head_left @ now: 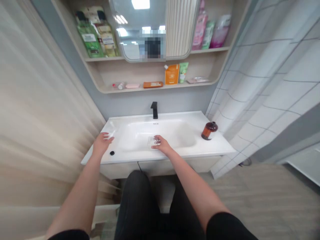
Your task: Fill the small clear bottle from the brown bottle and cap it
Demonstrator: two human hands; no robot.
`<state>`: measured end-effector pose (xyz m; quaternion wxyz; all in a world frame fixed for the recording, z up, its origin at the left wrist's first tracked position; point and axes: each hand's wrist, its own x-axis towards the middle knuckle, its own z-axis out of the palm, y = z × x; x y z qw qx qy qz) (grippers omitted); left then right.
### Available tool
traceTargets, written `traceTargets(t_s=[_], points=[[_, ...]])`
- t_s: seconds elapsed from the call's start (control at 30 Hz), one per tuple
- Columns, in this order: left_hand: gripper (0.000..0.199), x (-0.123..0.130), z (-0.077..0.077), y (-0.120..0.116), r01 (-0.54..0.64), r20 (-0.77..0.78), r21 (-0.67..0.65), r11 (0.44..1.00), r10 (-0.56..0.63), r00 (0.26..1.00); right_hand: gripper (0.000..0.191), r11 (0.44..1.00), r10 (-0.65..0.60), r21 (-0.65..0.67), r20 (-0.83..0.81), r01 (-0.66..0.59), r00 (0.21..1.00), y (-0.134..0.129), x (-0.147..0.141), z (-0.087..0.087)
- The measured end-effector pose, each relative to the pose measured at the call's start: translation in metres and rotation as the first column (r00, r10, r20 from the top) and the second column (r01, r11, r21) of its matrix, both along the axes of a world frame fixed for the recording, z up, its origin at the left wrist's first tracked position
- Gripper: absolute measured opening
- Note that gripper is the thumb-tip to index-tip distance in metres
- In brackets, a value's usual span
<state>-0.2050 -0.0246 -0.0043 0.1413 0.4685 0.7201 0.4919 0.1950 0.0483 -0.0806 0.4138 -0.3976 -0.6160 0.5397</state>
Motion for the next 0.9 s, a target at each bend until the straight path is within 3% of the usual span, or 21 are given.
traceTargets(t_s=[0.07,0.13,0.2,0.27,0.43,0.53,0.63,0.8,0.9], points=[[0.051,0.045,0.001,-0.001,0.148,0.147,0.098,0.984,-0.161,0.976,0.076,1.000,-0.001,0.002,0.000,0.001,1.000,0.001,-0.001,-0.001],[0.045,0.091,-0.002,-0.002,0.295,0.097,0.092,0.951,-0.304,0.948,0.077,1.000,-0.019,0.009,0.011,0.019,1.000,0.001,-0.002,-0.002],[0.040,0.128,-0.004,0.000,0.340,0.035,0.104,0.935,-0.345,0.938,0.077,0.999,-0.046,0.024,0.041,0.045,0.998,0.000,-0.002,-0.001],[0.036,0.150,-0.004,0.004,0.350,-0.036,0.128,0.928,-0.348,0.937,0.076,0.997,-0.068,0.048,0.074,0.065,0.995,-0.001,-0.002,0.000],[0.031,0.156,0.012,0.014,0.402,-0.169,0.106,0.910,-0.382,0.909,0.074,0.995,-0.050,0.096,0.093,0.041,0.994,-0.001,-0.003,0.000],[0.035,0.155,0.021,0.017,0.432,-0.172,0.057,0.900,-0.417,0.892,0.074,0.994,-0.041,0.103,0.090,0.031,0.995,0.001,-0.003,-0.001],[0.035,0.164,0.021,0.022,0.450,-0.173,0.005,0.893,-0.443,0.880,0.075,0.996,-0.031,0.090,0.094,0.023,0.995,0.001,-0.004,-0.001],[0.028,0.198,-0.009,0.037,0.519,-0.132,0.070,0.852,-0.507,0.852,0.077,0.998,-0.011,0.069,0.109,0.003,0.994,0.002,-0.005,-0.001],[0.029,0.215,-0.037,0.044,0.447,0.010,0.208,0.870,-0.459,0.888,0.077,0.998,-0.030,0.067,0.124,0.022,0.992,0.002,-0.005,-0.001]])
